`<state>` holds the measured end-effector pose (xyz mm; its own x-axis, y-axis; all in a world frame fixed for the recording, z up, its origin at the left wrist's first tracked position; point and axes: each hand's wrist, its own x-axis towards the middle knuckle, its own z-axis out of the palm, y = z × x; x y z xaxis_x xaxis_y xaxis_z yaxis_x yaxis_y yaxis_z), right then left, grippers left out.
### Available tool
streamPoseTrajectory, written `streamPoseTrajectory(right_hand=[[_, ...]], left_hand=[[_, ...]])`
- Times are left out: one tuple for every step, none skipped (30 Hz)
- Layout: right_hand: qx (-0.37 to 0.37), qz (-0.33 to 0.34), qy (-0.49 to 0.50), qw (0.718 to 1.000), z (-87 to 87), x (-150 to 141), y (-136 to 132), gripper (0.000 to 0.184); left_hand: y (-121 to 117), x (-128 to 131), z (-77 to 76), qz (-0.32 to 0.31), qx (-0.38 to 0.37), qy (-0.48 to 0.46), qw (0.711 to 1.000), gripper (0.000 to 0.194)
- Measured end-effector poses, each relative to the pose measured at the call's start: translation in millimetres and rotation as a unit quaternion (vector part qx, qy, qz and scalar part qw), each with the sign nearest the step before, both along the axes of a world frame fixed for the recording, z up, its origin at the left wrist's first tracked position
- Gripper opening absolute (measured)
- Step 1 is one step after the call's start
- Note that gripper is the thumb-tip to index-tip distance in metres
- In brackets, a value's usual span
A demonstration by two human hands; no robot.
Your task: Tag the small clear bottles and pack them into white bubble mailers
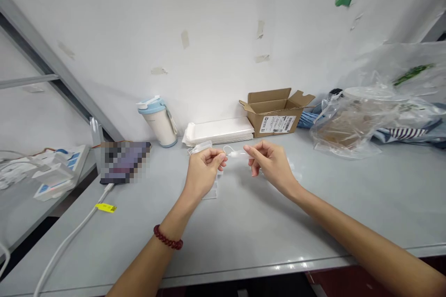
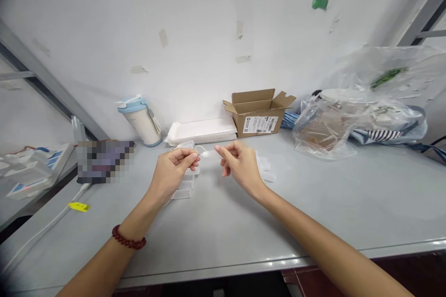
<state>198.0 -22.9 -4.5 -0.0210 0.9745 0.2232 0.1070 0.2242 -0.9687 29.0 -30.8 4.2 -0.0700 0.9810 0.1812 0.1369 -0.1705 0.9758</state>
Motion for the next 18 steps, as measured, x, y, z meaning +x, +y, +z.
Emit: streamPoseTrajectory(right_hand=[[-0.001, -0.003, 0.002, 1.0, -0.4, 0.0, -0.6, 0.044], [-0.002, -0.007, 0.005, 1.0, -0.6, 0.1, -1.1, 0.044], [-0.005, -0.009, 0.006, 1.0, -0.6, 0.3, -1.6, 0.045], [-0.009, -0.01, 0.008, 1.0, -0.3, 0.7, -2.0, 0.045], [-0.013, -0.009, 0.009, 1.0, 0.0, 1.0, -2.2, 0.046], [-0.016, -0.006, 0.009, 1.0, 0.6, 1.5, -2.1, 0.046], [-0.018, -0.002, 0.009, 1.0, 1.3, 2.1, -1.6, 0.046], [-0.019, 0.003, 0.008, 1.0, 2.1, 2.9, -0.8, 0.047], [-0.02, 0.008, 0.004, 1.0, 3.0, 3.8, 0.3, 0.047], [-0.02, 0.01, 0.0, 1.0, 3.9, 4.8, 1.7, 0.048], [-0.019, 0.01, -0.004, 1.0, 4.8, 5.9, 3.2, 0.049], [-0.017, 0.008, -0.008, 1.0, 5.6, 6.9, 4.6, 0.049], [-0.015, 0.005, -0.01, 1.0, 6.2, 7.7, 5.9, 0.049], [-0.012, 0.0, -0.01, 1.0, 6.4, 8.2, 6.8, 0.049], [-0.011, -0.004, -0.008, 1.0, 6.1, 8.4, 7.5, 0.049], [-0.011, -0.007, -0.006, 1.0, 5.4, 8.1, 7.8, 0.048], [-0.011, -0.009, -0.005, 1.0, 4.2, 7.5, 7.8, 0.048], [-0.011, -0.012, -0.004, 1.0, 2.7, 6.7, 7.8, 0.047]], left_hand=[[-1.1, 1.8, -0.4, 0.001, -0.003, 0.002, 1.0, 0.014], [-2.3, 3.5, -0.5, 0.003, -0.006, 0.004, 1.0, 0.013], [-3.5, 5.0, -0.5, 0.005, -0.007, 0.004, 1.0, 0.013], [-4.7, 6.3, -0.4, 0.008, -0.006, 0.004, 1.0, 0.013], [-5.6, 7.2, -0.1, 0.012, -0.005, 0.003, 1.0, 0.013], [-6.3, 7.5, 0.4, 0.014, -0.005, 0.001, 1.0, 0.013], [-6.5, 7.2, 1.1, 0.013, -0.006, -0.001, 1.0, 0.013], [-6.3, 6.0, 2.0, 0.009, -0.009, -0.003, 1.0, 0.014], [-5.8, 4.1, 3.1, -0.001, -0.013, -0.005, 1.0, 0.015], [-4.9, 1.5, 4.4, -0.017, -0.02, -0.007, 1.0, 0.017], [-3.9, -1.6, 5.9, -0.04, -0.032, -0.006, 0.999, 0.019], [-2.7, -4.8, 7.2, -0.065, -0.046, -0.005, 0.997, 0.021], [-1.6, -7.8, 8.5, -0.088, -0.059, -0.003, 0.994, 0.022], [-0.8, -10.4, 9.5, -0.108, -0.069, 0.002, 0.992, 0.024], [-0.1, -12.2, 10.3, -0.123, -0.076, 0.01, 0.989, 0.025], [0.3, -13.2, 10.7, -0.133, -0.08, 0.021, 0.988, 0.025], [0.4, -13.5, 10.9, -0.14, -0.08, 0.034, 0.986, 0.025], [0.4, -13.3, 10.9, -0.145, -0.082, 0.048, 0.985, 0.024]])
